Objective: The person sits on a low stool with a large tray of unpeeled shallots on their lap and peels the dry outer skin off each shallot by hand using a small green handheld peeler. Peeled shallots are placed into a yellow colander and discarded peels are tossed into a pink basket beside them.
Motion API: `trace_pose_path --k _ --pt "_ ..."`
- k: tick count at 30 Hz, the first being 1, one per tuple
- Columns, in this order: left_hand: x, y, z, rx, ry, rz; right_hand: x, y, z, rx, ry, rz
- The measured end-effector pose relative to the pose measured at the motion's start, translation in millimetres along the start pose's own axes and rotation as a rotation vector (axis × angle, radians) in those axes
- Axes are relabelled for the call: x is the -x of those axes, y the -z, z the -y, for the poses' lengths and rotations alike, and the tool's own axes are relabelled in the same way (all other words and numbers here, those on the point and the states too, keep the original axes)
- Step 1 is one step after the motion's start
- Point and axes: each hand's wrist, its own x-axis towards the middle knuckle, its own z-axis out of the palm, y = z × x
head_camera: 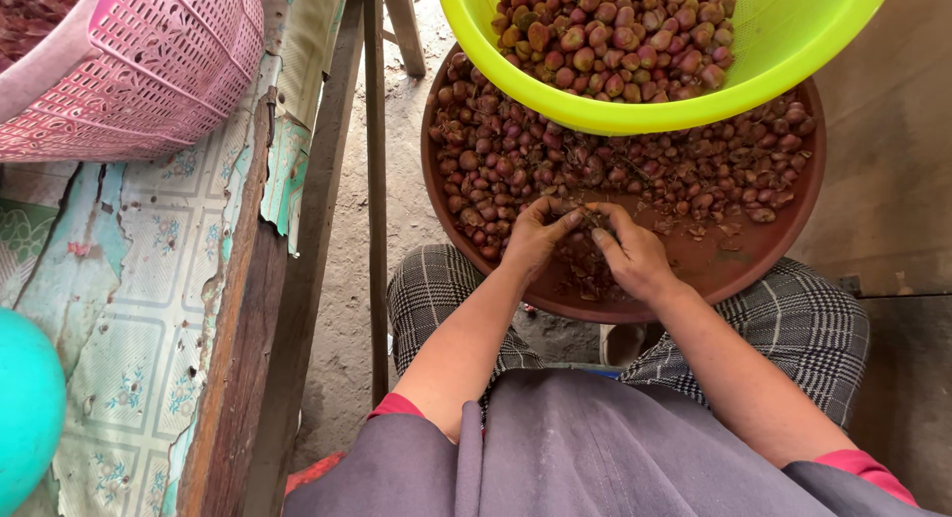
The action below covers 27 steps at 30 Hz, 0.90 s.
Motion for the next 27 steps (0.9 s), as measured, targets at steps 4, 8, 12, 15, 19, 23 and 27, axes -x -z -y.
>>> trace_pose_path --k 4,8,12,15,19,23,27 --pt "2.7 -4.7 -3.7 -0.053 -0.023 0.003 -2.3 4.0 5.5 -0.047 -0.026 -0.016" --pt "3.7 -8.7 -6.1 -0.083 -0.12 0.003 -0.6 8.2 5.8 -0.141 0.008 -0.009" --pt "4.2 -8.4 -7.2 -0.113 -0.102 0.045 0.2 4.6 -1.4 -0.064 0.039 -0.038" --pt "4.5 -7.8 -7.2 -0.142 -0.098 0.051 -1.0 1.2 -7.7 -0.226 -0.023 -0.024" --pt "4.1 -9.2 -5.6 -0.007 -0.048 0.059 -1.3 -0.3 -9.2 -0.288 0.011 -0.01" --pt "3.5 -10.6 -2.7 -0.021 -0.069 0.063 1.4 -0.5 -4.3 -0.125 0.068 -0.072" --pt "2.3 -8.3 -0.5 0.005 -0.043 0.039 1.9 -1.0 -3.0 -0.113 0.021 -0.053"
